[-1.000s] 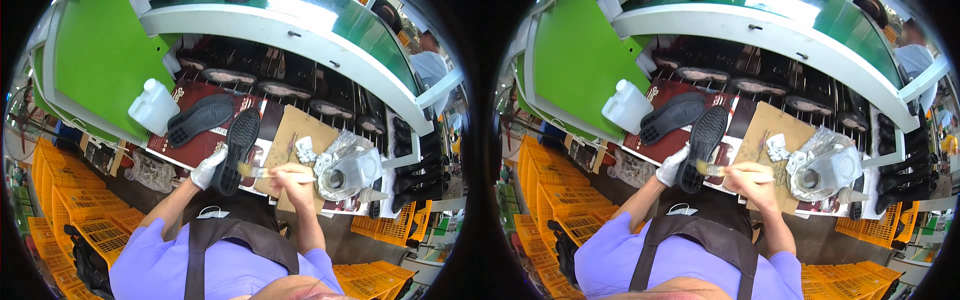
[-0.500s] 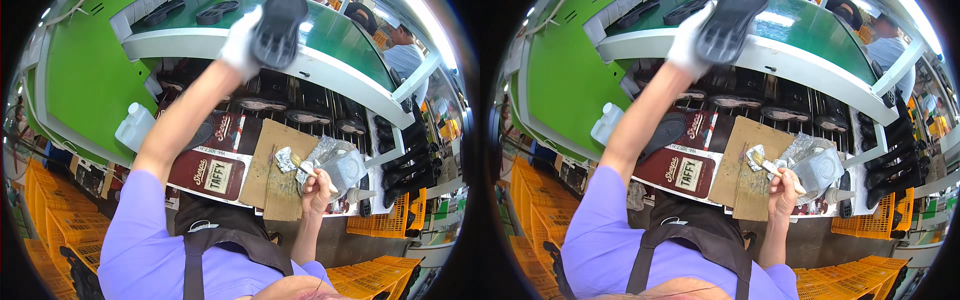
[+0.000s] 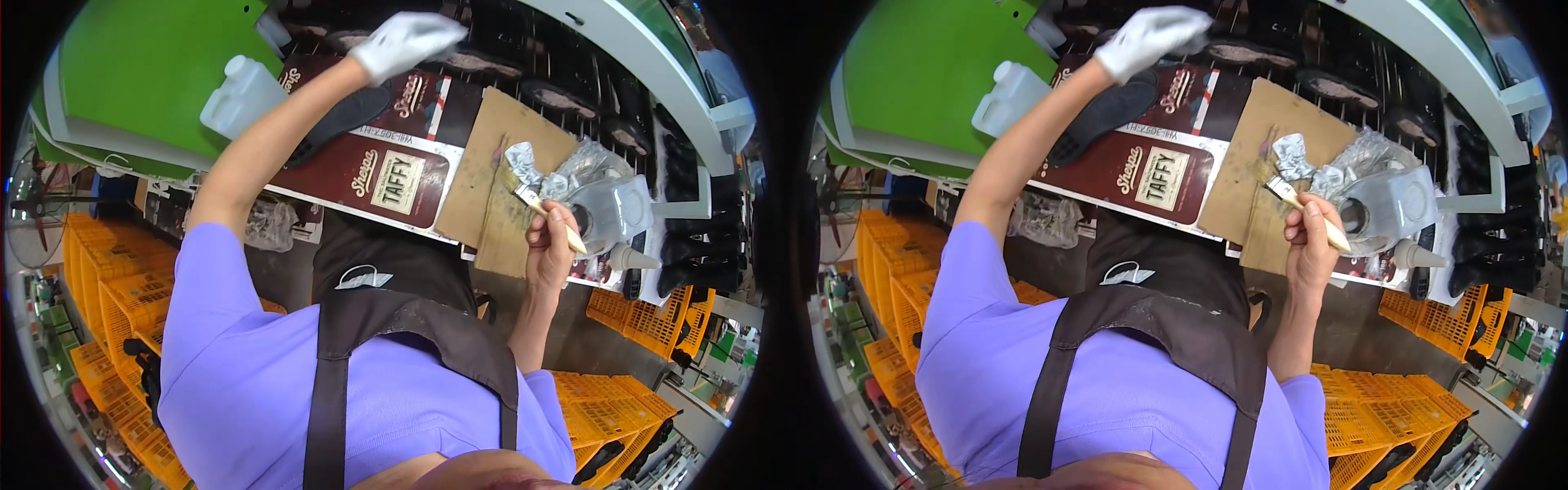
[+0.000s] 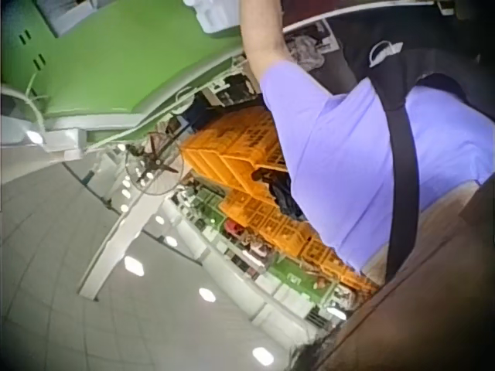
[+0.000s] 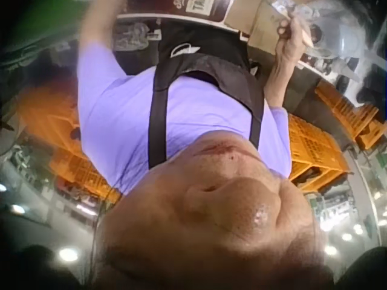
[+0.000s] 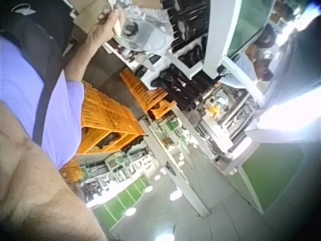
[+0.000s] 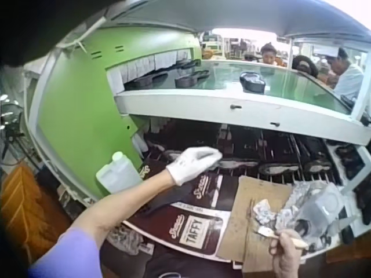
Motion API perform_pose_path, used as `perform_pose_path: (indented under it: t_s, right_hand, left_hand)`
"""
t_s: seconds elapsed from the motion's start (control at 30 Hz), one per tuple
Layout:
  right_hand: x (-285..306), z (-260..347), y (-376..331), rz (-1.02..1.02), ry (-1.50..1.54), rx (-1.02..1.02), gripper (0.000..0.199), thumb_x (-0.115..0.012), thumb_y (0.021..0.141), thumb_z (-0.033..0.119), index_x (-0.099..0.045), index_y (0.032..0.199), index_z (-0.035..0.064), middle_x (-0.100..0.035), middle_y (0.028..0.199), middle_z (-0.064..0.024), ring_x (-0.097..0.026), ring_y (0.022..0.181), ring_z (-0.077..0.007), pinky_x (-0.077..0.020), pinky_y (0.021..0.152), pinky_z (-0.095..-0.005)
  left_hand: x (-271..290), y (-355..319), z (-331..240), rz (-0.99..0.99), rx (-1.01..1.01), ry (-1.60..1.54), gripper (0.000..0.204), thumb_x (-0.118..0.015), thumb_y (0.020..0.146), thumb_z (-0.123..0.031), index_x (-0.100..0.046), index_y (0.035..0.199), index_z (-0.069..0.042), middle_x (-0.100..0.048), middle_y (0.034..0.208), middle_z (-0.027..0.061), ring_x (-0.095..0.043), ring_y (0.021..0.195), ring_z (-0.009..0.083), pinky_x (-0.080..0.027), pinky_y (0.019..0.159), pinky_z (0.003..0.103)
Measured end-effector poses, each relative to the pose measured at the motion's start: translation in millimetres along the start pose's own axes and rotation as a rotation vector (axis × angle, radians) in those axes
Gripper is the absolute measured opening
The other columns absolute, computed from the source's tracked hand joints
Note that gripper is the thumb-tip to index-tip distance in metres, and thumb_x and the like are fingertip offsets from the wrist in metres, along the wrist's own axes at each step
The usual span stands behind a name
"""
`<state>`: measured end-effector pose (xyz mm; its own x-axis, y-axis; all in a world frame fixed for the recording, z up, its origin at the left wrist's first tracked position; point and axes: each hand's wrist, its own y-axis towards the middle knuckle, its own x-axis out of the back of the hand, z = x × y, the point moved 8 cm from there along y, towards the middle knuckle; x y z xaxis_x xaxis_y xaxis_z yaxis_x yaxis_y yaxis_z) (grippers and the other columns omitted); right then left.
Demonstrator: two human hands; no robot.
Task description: The person applies a dark adhesive to the bottom of black shoe soles using a brush. They repeatedly dip the brush into a container and spread the substance across the textured surface of the soles, handling them one at a time.
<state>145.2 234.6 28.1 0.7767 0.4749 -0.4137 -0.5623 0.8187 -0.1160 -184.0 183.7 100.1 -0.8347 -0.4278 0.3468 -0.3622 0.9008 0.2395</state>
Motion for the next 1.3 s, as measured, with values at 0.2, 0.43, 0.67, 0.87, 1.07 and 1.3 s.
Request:
perform_pose_path:
  t_s: [0.2, 0.43, 0.67, 0.87, 1.07, 1.3]
  right_hand:
    - [12, -12, -2, -0.03, -0.072, -0.031, 0.019, -0.056, 0.087, 0.013, -0.059, 0.097, -0.0033, -0.059, 0.069, -0.0069, -0.05, 0.053, -0.0086, -0.0404, 0.049, -0.0181]
    - [29, 12, -3, -0.106, -0.25, 0.089, 0.019, -0.058, 0.086, 0.014, -0.063, 0.094, -0.0017, -0.06, 0.068, -0.0042, -0.051, 0.055, -0.0065, -0.038, 0.051, -0.0174]
    - [79, 83, -11, -0.288, -0.765, 0.343, 0.019, -0.059, 0.087, 0.016, -0.066, 0.09, -0.0012, -0.059, 0.068, 0.0012, -0.048, 0.059, -0.0029, -0.0371, 0.053, -0.0174]
    - [91, 82, 5, -0.22, -1.127, 0.342, 0.015, -0.064, 0.081, 0.016, -0.065, 0.085, 0.0014, -0.06, 0.064, -0.0074, -0.055, 0.058, -0.0099, -0.0435, 0.055, -0.0242]
    - [95, 58, 17, -0.22, -1.257, 0.505, 0.016, -0.064, 0.08, 0.019, -0.064, 0.08, 0.0024, -0.063, 0.067, -0.0137, -0.062, 0.058, -0.0235, -0.0468, 0.055, -0.0315]
    - [133, 46, 4, -0.46, -0.625, 0.157, 0.027, -0.065, 0.083, 0.027, -0.066, 0.078, 0.0007, -0.061, 0.063, -0.001, -0.053, 0.052, -0.0041, -0.0408, 0.047, -0.0175]
  left_hand:
    - [51, -125, 50, -0.088, 0.336, 1.387, 0.09, -0.068, 0.063, -0.055, -0.037, 0.128, -0.001, -0.039, 0.132, 0.0208, -0.031, 0.126, 0.0379, -0.036, 0.096, 0.049]
    - [53, -173, 73, -0.176, 0.398, 1.408, 0.083, -0.074, 0.064, -0.041, -0.037, 0.128, -0.002, -0.034, 0.136, 0.0199, -0.027, 0.128, 0.0394, -0.034, 0.096, 0.051]
    - [47, -185, 80, -0.233, 0.202, 1.375, 0.073, -0.072, 0.067, -0.04, -0.042, 0.122, -0.002, -0.041, 0.129, 0.0208, -0.033, 0.122, 0.0437, -0.038, 0.093, 0.052]
    - [40, -186, 67, -0.312, 0.119, 1.334, 0.066, -0.076, 0.065, -0.031, -0.043, 0.116, -0.005, -0.042, 0.126, 0.0212, -0.033, 0.121, 0.0449, -0.038, 0.091, 0.054]
    - [32, -186, 63, -0.23, 0.066, 1.425, 0.041, -0.07, 0.071, -0.031, -0.053, 0.097, -0.003, -0.048, 0.12, 0.0191, -0.036, 0.12, 0.0435, -0.039, 0.088, 0.054]
    - [51, -198, 84, -0.372, 0.462, 0.61, 0.027, -0.062, 0.083, -0.026, -0.059, 0.092, -0.001, -0.061, 0.102, 0.0153, -0.057, 0.095, 0.038, -0.047, 0.081, 0.041]
